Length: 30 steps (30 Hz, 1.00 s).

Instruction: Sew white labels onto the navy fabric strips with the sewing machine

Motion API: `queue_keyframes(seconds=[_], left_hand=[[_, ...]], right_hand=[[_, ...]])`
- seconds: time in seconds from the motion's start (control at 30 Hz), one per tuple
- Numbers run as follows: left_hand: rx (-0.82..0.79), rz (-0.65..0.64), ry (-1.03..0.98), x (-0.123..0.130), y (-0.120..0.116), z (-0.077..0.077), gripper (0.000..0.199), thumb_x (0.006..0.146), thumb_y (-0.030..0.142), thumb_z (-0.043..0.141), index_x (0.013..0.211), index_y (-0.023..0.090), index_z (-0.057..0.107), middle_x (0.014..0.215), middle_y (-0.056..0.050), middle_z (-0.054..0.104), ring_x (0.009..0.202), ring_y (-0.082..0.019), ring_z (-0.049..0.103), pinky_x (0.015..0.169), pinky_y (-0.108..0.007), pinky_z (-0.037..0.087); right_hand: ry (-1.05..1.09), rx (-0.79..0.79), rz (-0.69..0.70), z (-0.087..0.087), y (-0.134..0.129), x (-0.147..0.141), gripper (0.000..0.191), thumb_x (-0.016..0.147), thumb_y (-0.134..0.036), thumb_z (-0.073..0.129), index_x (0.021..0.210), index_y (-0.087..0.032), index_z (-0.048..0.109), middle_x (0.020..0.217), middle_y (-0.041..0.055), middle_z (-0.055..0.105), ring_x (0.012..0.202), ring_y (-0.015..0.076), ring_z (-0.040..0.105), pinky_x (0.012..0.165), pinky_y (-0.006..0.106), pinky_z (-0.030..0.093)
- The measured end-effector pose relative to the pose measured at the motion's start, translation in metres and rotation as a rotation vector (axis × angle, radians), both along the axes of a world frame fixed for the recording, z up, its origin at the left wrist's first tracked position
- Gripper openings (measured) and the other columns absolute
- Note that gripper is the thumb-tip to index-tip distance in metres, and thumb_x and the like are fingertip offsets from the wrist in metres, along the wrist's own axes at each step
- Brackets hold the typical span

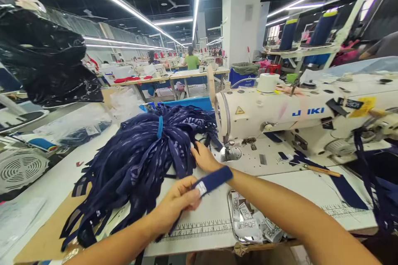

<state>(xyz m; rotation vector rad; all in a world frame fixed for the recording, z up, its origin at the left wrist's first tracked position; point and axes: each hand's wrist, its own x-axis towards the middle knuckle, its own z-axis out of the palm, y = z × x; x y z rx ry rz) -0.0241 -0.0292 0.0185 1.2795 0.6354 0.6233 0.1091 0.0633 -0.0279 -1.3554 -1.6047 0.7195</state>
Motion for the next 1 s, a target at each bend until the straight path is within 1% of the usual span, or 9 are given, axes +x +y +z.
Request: queue_keyframes(seconds=[0.1, 0.23, 0.33, 0.47, 0.53, 0.63, 0.7, 0.8, 1.0], left_hand=[[-0.126, -0.171, 0.051, 0.015, 0.000, -0.015, 0.042, 0.062, 0.053, 0.066, 0.067, 0.015, 0.048, 0.051, 0.005, 0.045, 0.044, -0.004, 0.030, 0.046, -0.019, 0.021], [0.114, -0.172, 0.124, 0.025, 0.035, -0.029, 0.041, 0.058, 0.051, 0.070, 0.065, 0.013, 0.055, 0.063, 0.000, 0.054, 0.059, -0.009, 0.043, 0.058, -0.021, 0.032], [0.285, -0.164, 0.181, 0.028, 0.067, -0.029, 0.037, 0.064, 0.049, 0.066, 0.069, 0.013, 0.060, 0.066, -0.001, 0.055, 0.065, -0.012, 0.046, 0.064, -0.023, 0.035], [0.392, -0.239, 0.211, 0.029, 0.080, -0.023, 0.034, 0.071, 0.047, 0.060, 0.068, 0.014, 0.061, 0.068, -0.001, 0.054, 0.068, -0.013, 0.047, 0.065, -0.023, 0.036], [0.414, -0.256, 0.237, 0.031, 0.074, -0.019, 0.033, 0.072, 0.046, 0.059, 0.069, 0.013, 0.061, 0.069, -0.001, 0.054, 0.068, -0.013, 0.047, 0.064, -0.023, 0.036], [0.401, -0.253, 0.280, 0.044, 0.062, -0.014, 0.027, 0.075, 0.039, 0.055, 0.071, 0.013, 0.061, 0.070, -0.002, 0.054, 0.065, -0.012, 0.047, 0.062, -0.022, 0.037], [0.416, -0.250, 0.287, 0.060, 0.059, -0.012, 0.020, 0.076, 0.031, 0.053, 0.075, 0.013, 0.061, 0.071, -0.002, 0.056, 0.066, -0.012, 0.049, 0.064, -0.022, 0.038], [0.506, -0.189, 0.323, 0.084, 0.062, -0.016, 0.022, 0.076, 0.020, 0.050, 0.094, 0.014, 0.059, 0.083, -0.004, 0.060, 0.074, -0.015, 0.054, 0.069, -0.025, 0.041], [0.863, -0.087, 0.685, 0.097, 0.068, -0.029, 0.044, 0.072, 0.011, 0.048, 0.116, 0.016, 0.048, 0.093, -0.006, 0.058, 0.084, -0.019, 0.055, 0.078, -0.033, 0.043]], right_hand=[[-0.020, 0.013, -0.067, 0.006, 0.045, -0.002, 0.022, 0.082, -0.030, 0.043, 0.095, -0.018, 0.056, 0.101, 0.0116, 0.059, 0.102, 0.0245, 0.050, 0.089, 0.040, 0.036], [-0.063, 0.018, -0.069, 0.013, 0.066, 0.009, 0.024, 0.085, -0.032, 0.039, 0.087, -0.019, 0.059, 0.089, 0.0096, 0.063, 0.092, 0.0236, 0.055, 0.082, 0.038, 0.041], [-0.101, 0.045, -0.013, 0.016, 0.042, 0.024, 0.028, 0.087, -0.023, 0.032, 0.092, -0.019, 0.059, 0.092, 0.0073, 0.064, 0.091, 0.0204, 0.057, 0.082, 0.035, 0.043], [-0.175, 0.110, 0.098, 0.019, -0.028, 0.056, 0.027, 0.082, -0.017, 0.040, 0.102, -0.019, 0.058, 0.105, 0.0064, 0.062, 0.099, 0.0181, 0.055, 0.086, 0.032, 0.042], [-0.383, 0.216, 0.257, 0.019, -0.062, 0.086, 0.026, 0.083, -0.017, 0.038, 0.099, -0.019, 0.059, 0.098, 0.0063, 0.064, 0.089, 0.0172, 0.058, 0.077, 0.031, 0.046], [-0.755, 0.319, 0.169, 0.013, -0.093, 0.142, 0.026, 0.082, -0.010, 0.039, 0.094, -0.015, 0.061, 0.095, 0.0102, 0.065, 0.086, 0.0190, 0.059, 0.078, 0.034, 0.046], [-1.048, 0.381, 0.057, 0.009, -0.101, 0.176, 0.028, 0.079, -0.004, 0.039, 0.096, -0.009, 0.060, 0.098, 0.0163, 0.063, 0.089, 0.0233, 0.059, 0.079, 0.038, 0.045], [-1.365, 0.421, 0.027, 0.004, -0.104, 0.203, 0.037, 0.070, 0.004, 0.040, 0.100, -0.008, 0.059, 0.102, 0.0174, 0.062, 0.091, 0.0245, 0.058, 0.075, 0.037, 0.044], [-1.686, 0.382, 0.123, 0.008, -0.106, 0.197, 0.026, 0.067, 0.005, 0.042, 0.067, -0.012, 0.062, 0.065, 0.0120, 0.059, 0.059, 0.0217, 0.054, 0.054, 0.032, 0.036]])
